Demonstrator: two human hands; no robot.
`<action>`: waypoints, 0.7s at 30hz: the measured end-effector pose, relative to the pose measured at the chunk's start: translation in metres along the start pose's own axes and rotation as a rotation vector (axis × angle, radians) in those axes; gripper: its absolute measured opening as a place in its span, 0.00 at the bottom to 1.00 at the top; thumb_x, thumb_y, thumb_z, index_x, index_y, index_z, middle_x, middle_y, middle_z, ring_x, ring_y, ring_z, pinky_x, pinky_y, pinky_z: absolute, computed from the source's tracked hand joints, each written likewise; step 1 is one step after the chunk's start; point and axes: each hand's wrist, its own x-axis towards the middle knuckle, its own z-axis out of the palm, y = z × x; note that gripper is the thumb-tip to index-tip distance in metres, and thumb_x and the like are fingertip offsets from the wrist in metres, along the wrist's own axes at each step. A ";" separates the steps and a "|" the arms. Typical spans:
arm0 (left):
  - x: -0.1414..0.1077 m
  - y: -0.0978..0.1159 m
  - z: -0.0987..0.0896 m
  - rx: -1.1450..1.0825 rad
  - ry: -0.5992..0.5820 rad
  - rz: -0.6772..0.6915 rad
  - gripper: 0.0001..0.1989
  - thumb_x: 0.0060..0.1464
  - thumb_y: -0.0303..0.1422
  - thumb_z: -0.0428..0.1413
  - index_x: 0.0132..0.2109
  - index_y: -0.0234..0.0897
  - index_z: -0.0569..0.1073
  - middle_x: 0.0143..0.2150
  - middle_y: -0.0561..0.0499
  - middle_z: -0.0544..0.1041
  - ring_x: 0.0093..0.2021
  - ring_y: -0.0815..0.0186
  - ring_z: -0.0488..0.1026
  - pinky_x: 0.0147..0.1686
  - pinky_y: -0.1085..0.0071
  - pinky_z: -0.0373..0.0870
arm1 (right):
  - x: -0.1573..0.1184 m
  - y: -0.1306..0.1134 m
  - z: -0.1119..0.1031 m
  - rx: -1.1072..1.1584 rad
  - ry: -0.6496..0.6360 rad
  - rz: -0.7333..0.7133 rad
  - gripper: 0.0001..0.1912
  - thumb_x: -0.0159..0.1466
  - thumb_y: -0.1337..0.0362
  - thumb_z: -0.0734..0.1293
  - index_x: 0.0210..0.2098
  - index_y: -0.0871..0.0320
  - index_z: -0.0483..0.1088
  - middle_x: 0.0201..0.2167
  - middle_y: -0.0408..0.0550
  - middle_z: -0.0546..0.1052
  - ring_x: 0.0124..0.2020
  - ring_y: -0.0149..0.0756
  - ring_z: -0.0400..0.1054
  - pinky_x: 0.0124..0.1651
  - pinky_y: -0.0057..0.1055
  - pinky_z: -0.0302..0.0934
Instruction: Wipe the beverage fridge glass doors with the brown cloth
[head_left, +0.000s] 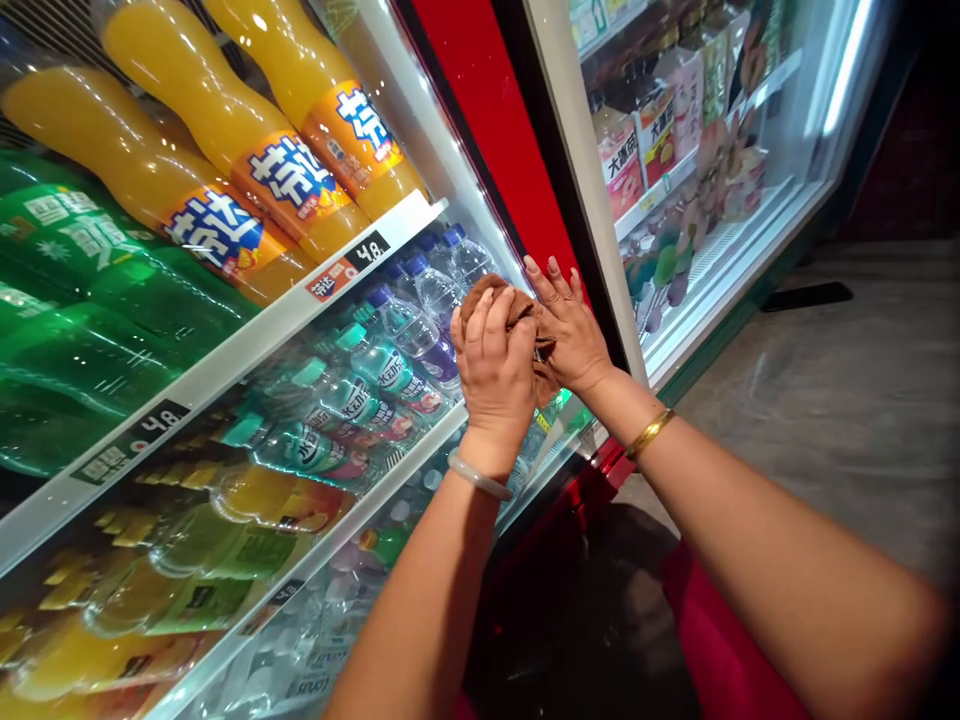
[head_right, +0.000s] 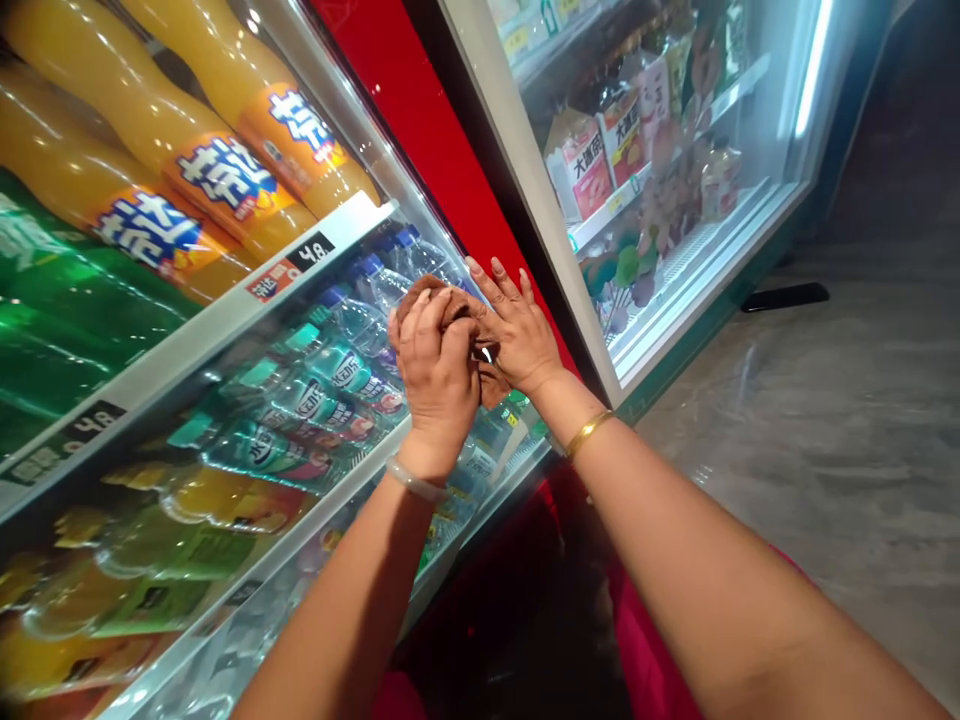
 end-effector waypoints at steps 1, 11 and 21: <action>-0.003 0.004 0.003 0.004 0.031 -0.016 0.11 0.69 0.32 0.50 0.50 0.39 0.78 0.66 0.42 0.74 0.72 0.56 0.62 0.75 0.48 0.49 | -0.001 0.000 0.001 0.023 -0.007 0.011 0.30 0.77 0.50 0.52 0.76 0.41 0.48 0.79 0.38 0.45 0.80 0.41 0.31 0.80 0.55 0.31; -0.001 0.001 0.002 -0.029 -0.025 -0.017 0.12 0.68 0.31 0.52 0.51 0.40 0.78 0.65 0.43 0.75 0.72 0.57 0.63 0.76 0.49 0.47 | -0.005 0.007 -0.005 0.305 0.020 0.032 0.28 0.74 0.63 0.54 0.72 0.43 0.59 0.76 0.36 0.57 0.79 0.36 0.40 0.80 0.49 0.40; -0.017 0.039 0.064 -0.119 -0.178 -0.076 0.24 0.69 0.29 0.49 0.69 0.37 0.65 0.74 0.41 0.64 0.79 0.57 0.49 0.79 0.47 0.38 | -0.005 0.002 -0.029 0.330 0.368 0.430 0.21 0.73 0.62 0.54 0.59 0.52 0.72 0.65 0.52 0.72 0.68 0.40 0.64 0.74 0.50 0.57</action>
